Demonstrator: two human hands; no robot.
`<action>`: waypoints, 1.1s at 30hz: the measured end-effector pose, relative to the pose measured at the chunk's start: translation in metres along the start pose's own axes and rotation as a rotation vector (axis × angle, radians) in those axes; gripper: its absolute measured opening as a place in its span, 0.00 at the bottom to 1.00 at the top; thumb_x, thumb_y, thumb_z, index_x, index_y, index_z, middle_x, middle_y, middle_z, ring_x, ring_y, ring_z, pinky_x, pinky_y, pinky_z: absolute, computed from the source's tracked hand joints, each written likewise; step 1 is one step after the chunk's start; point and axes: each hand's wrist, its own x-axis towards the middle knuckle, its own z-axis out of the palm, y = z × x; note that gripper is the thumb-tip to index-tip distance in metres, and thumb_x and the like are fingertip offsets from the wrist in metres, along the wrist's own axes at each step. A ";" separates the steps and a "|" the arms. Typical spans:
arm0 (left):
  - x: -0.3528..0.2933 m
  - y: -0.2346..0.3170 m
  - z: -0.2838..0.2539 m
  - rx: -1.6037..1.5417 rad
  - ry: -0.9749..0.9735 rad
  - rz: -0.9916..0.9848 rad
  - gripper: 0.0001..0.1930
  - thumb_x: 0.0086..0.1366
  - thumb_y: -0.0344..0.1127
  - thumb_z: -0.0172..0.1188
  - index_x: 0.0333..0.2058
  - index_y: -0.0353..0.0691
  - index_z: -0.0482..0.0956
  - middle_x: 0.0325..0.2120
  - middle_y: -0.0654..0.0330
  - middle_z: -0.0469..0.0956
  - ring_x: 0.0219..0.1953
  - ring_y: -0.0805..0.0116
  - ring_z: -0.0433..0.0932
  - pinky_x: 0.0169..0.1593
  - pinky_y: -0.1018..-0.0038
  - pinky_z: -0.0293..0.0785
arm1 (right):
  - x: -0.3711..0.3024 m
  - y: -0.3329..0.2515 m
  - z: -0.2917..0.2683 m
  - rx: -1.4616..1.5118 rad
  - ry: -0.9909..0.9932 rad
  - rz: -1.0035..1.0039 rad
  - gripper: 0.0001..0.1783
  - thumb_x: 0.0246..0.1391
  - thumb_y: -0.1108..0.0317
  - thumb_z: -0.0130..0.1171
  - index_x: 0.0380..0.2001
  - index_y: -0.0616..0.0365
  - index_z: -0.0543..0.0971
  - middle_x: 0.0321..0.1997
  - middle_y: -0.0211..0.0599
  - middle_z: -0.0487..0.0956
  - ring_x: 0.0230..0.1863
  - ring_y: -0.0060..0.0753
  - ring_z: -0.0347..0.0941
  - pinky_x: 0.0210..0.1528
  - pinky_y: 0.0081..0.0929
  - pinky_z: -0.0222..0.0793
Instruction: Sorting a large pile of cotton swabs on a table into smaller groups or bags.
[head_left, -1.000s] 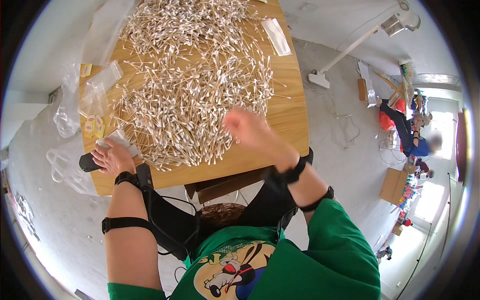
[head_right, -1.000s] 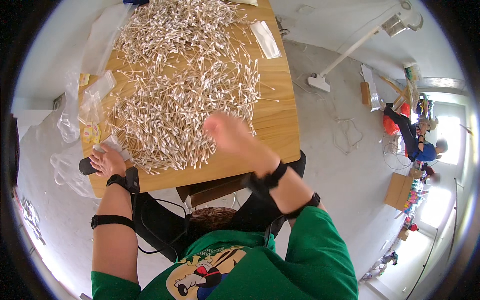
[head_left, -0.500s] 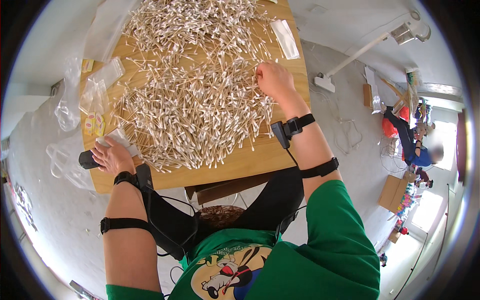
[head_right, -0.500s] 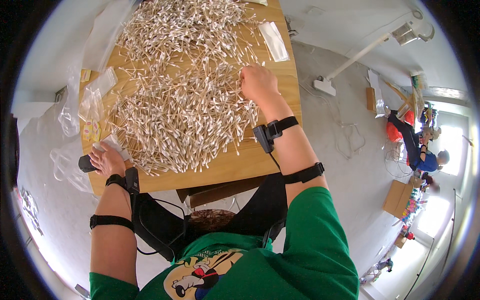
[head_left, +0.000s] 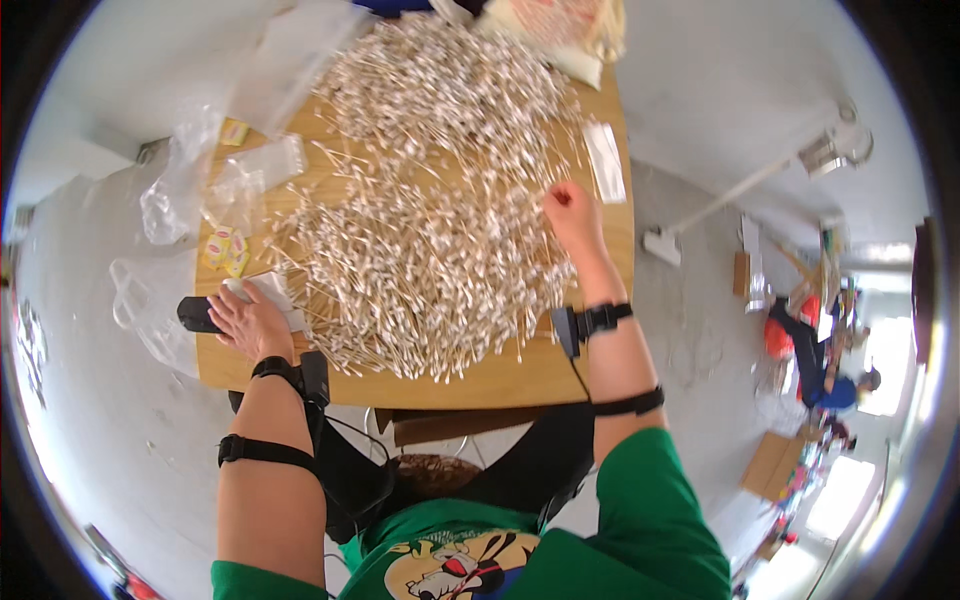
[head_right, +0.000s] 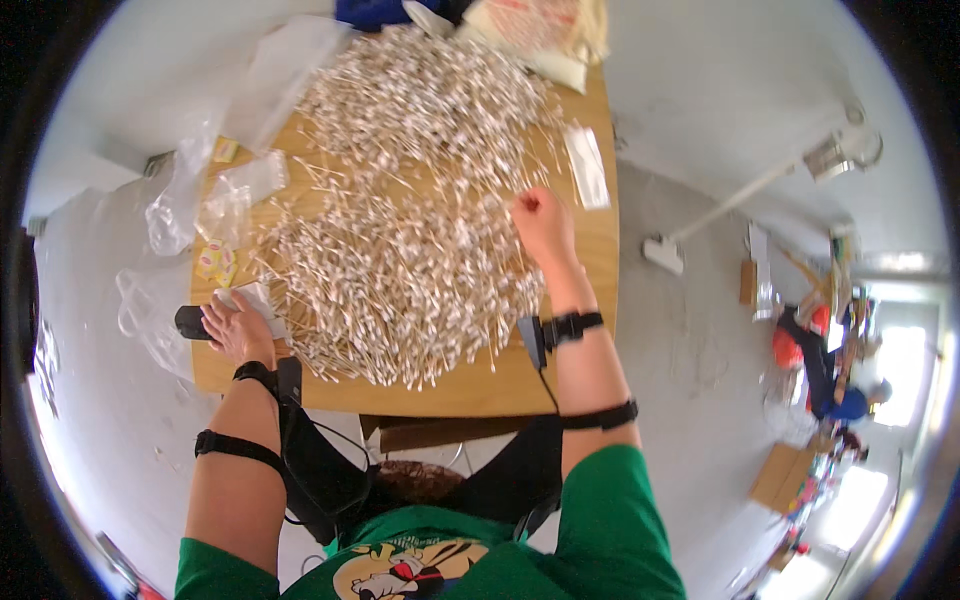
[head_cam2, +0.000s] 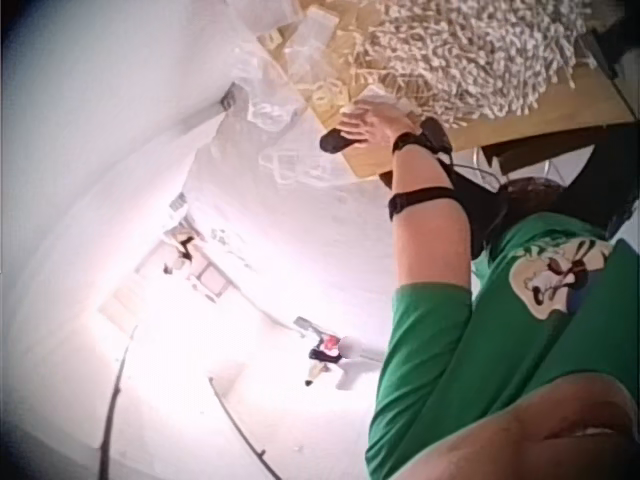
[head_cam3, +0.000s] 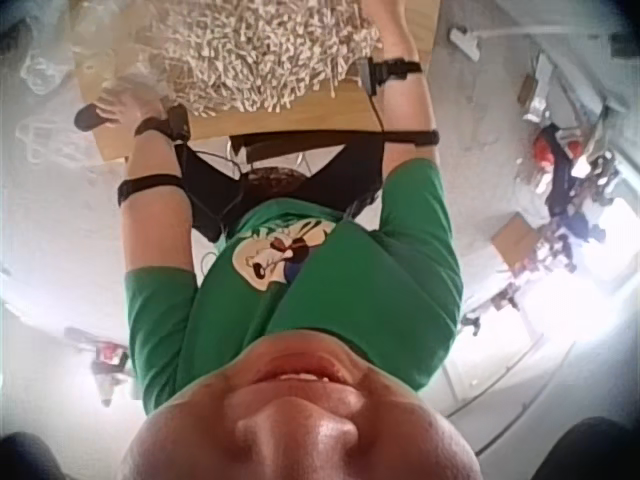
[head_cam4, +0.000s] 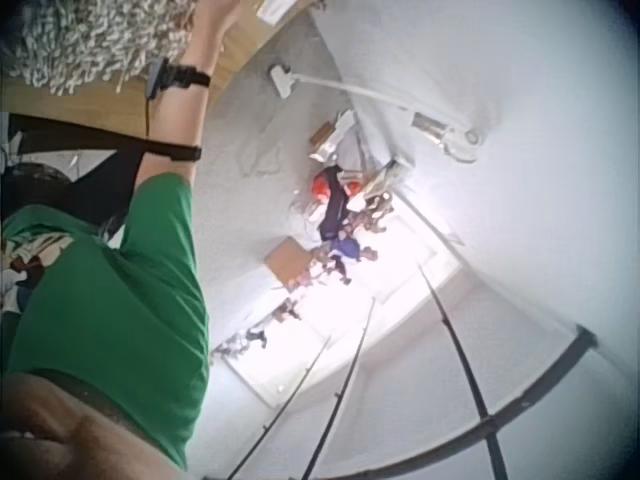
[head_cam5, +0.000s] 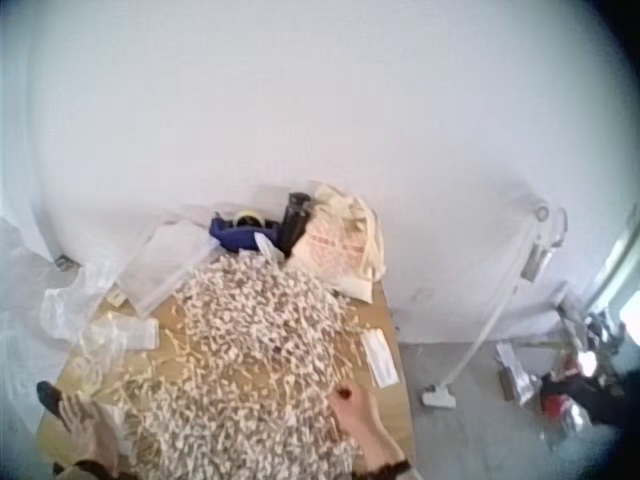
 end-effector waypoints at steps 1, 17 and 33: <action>-0.001 0.001 0.004 -0.009 0.002 0.007 0.29 0.67 0.56 0.33 0.61 0.47 0.54 0.65 0.60 0.47 0.66 0.62 0.43 0.65 0.57 0.37 | -0.003 0.002 0.000 0.119 0.043 0.045 0.10 0.41 0.65 0.61 0.24 0.61 0.75 0.25 0.37 0.77 0.27 0.31 0.73 0.32 0.26 0.68; 0.002 -0.005 -0.006 -0.071 0.013 -0.023 0.28 0.65 0.51 0.38 0.61 0.45 0.56 0.64 0.59 0.49 0.67 0.64 0.41 0.66 0.59 0.34 | -0.199 -0.098 0.011 0.484 -1.244 0.271 0.12 0.56 0.77 0.45 0.42 0.58 0.73 0.30 0.29 0.73 0.29 0.16 0.69 0.30 0.17 0.66; 0.001 -0.004 -0.002 -0.090 0.010 -0.009 0.28 0.66 0.52 0.37 0.61 0.45 0.55 0.64 0.59 0.48 0.67 0.63 0.42 0.65 0.58 0.34 | -0.305 0.042 0.128 -0.459 -0.617 -0.541 0.20 0.50 0.75 0.46 0.49 0.59 0.69 0.49 0.55 0.69 0.51 0.59 0.64 0.53 0.48 0.60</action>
